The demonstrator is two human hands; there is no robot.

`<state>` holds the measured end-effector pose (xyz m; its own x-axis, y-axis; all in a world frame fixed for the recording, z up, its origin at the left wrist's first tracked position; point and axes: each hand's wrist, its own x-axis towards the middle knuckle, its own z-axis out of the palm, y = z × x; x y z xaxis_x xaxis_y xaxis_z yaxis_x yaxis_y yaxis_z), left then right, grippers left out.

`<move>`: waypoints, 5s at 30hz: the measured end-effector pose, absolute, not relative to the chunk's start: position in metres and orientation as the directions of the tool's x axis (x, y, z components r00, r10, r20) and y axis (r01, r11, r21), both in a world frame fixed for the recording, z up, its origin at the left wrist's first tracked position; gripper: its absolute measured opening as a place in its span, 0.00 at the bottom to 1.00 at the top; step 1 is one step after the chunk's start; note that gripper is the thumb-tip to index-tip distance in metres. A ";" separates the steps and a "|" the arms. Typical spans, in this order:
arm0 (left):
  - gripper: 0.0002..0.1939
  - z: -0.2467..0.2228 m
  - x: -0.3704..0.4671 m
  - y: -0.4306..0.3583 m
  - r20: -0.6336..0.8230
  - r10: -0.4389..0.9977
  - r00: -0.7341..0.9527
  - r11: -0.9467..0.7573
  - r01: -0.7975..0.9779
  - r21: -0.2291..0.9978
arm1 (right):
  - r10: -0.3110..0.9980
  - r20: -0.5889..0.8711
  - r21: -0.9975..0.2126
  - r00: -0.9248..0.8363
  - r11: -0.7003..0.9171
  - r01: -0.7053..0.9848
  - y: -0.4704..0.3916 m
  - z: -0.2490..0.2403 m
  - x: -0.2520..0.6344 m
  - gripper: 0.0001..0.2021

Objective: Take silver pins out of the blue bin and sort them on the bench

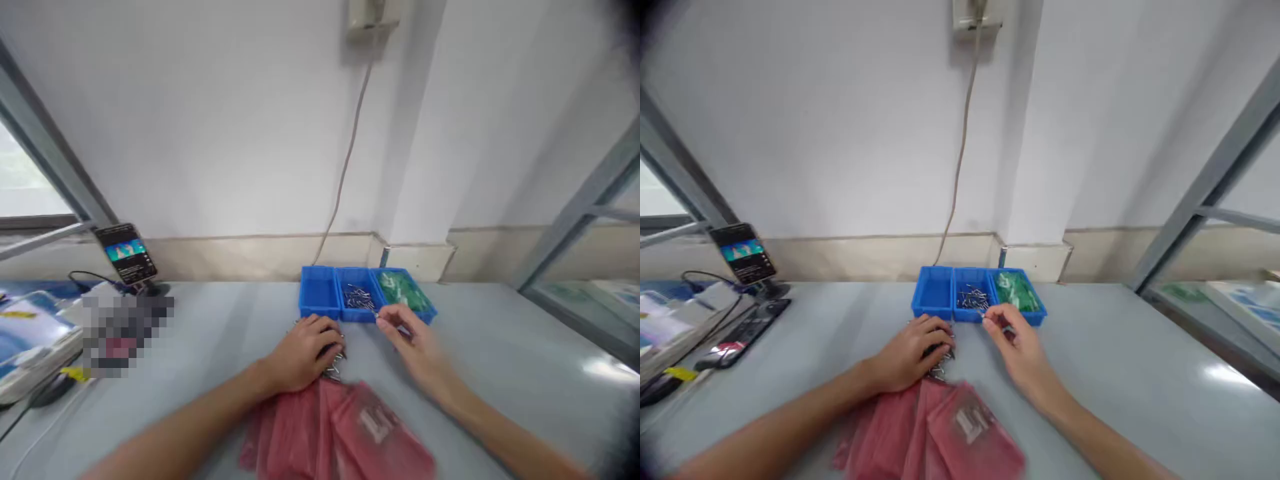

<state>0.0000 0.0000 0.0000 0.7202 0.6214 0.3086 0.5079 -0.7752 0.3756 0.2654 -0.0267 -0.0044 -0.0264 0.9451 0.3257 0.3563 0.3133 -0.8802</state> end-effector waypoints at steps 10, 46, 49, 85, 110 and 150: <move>0.11 -0.001 0.000 -0.009 0.326 0.618 0.715 -0.778 0.497 0.384 | 0.984 0.169 -0.949 -0.048 0.176 0.263 -0.027 -0.008 0.267 0.19; 0.12 -0.002 0.001 -0.008 0.325 0.612 0.721 -0.782 0.491 0.383 | 0.986 0.108 -0.970 -0.126 0.133 0.204 -0.027 -0.008 0.262 0.21; 0.12 -0.003 0.001 -0.008 0.330 0.610 0.720 -0.784 0.490 0.381 | 0.985 0.098 -0.969 -0.139 0.126 0.213 -0.028 -0.008 0.262 0.20; 0.13 0.000 0.001 -0.009 0.327 0.613 0.719 -0.783 0.497 0.375 | 0.987 0.122 -0.961 -0.104 0.144 0.235 -0.027 -0.014 0.265 0.21; 0.13 -0.001 0.001 -0.008 0.329 0.614 0.718 -0.782 0.494 0.381 | 0.996 0.019 -0.988 -0.091 0.033 0.154 -0.032 -0.004 0.261 0.22; 0.12 0.000 0.001 -0.009 0.327 0.614 0.719 -0.781 0.490 0.388 | 0.995 0.060 -0.995 -0.080 0.066 0.074 -0.039 0.003 0.258 0.17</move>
<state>0.0013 -0.0086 0.0002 0.7187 0.6136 0.3270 0.4897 -0.7806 0.3884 0.2584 -0.0392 0.0032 -0.0801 0.9950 0.0601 0.0735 0.0661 -0.9951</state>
